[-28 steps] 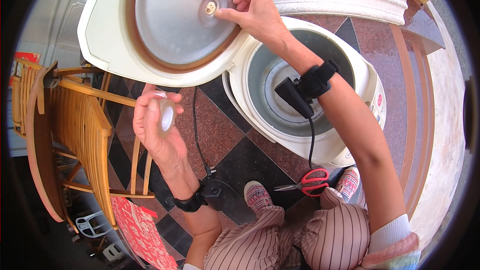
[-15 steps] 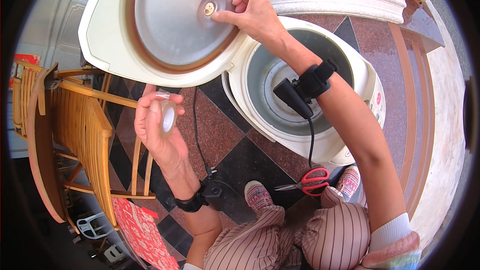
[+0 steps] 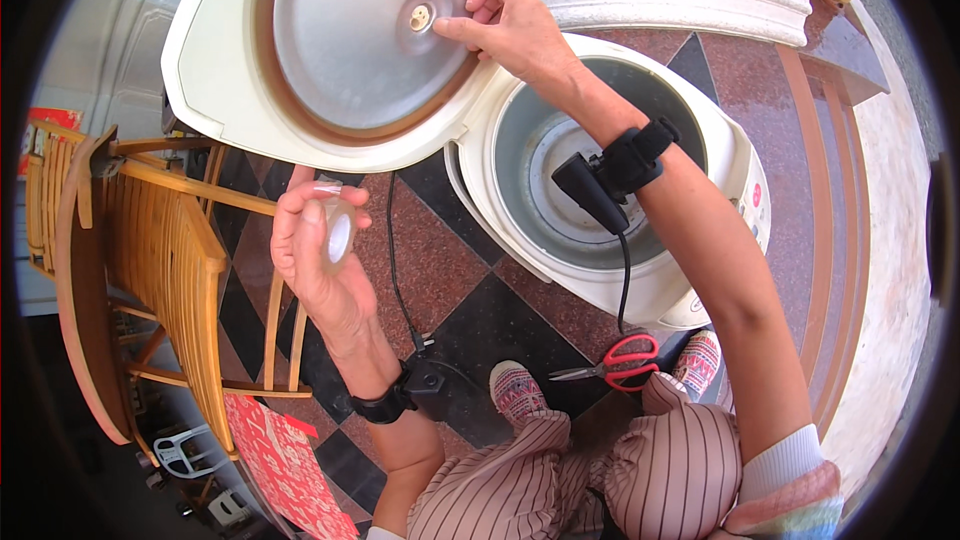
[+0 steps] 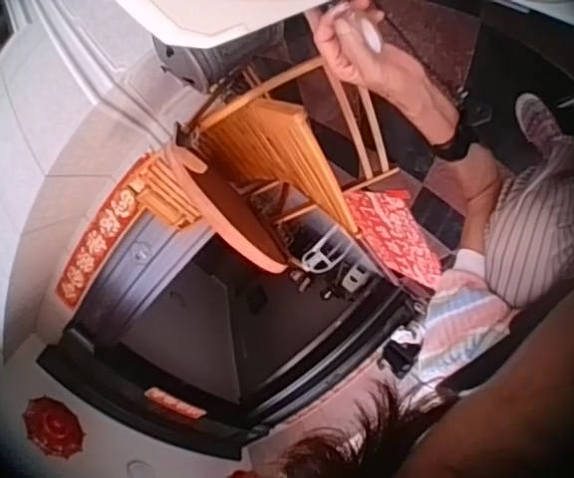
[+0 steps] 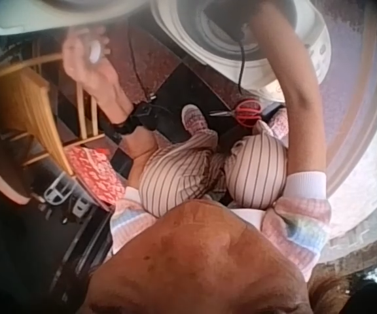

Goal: Applying clear adhesive tape to the exterior and interior components of a rice cooker using scissors.

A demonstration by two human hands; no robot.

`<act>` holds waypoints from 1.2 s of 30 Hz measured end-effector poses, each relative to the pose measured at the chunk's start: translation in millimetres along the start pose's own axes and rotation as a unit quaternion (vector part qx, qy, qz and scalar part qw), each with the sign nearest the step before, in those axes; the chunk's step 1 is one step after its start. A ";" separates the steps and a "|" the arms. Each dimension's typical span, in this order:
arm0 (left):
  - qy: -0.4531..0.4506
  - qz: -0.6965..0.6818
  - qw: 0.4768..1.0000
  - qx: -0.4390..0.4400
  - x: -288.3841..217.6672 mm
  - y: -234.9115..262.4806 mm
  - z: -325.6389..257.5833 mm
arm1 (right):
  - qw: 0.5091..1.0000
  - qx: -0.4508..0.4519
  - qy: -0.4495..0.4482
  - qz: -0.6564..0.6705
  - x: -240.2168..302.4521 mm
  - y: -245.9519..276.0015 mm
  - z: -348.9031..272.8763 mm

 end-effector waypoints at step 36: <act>0.010 -0.002 1.000 0.009 0.5 1.7 4.5 | 0.996 -0.033 -0.069 -0.050 8.9 7.9 0.0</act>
Point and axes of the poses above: each hand's wrist, its own z-axis towards the middle knuckle, its own y-axis out of the back of the hand, x = y × z, the point moved 4 cm from there along z, towards the middle knuckle, and after that the axes turned 2 degrees about z, right-handed, at the moved point
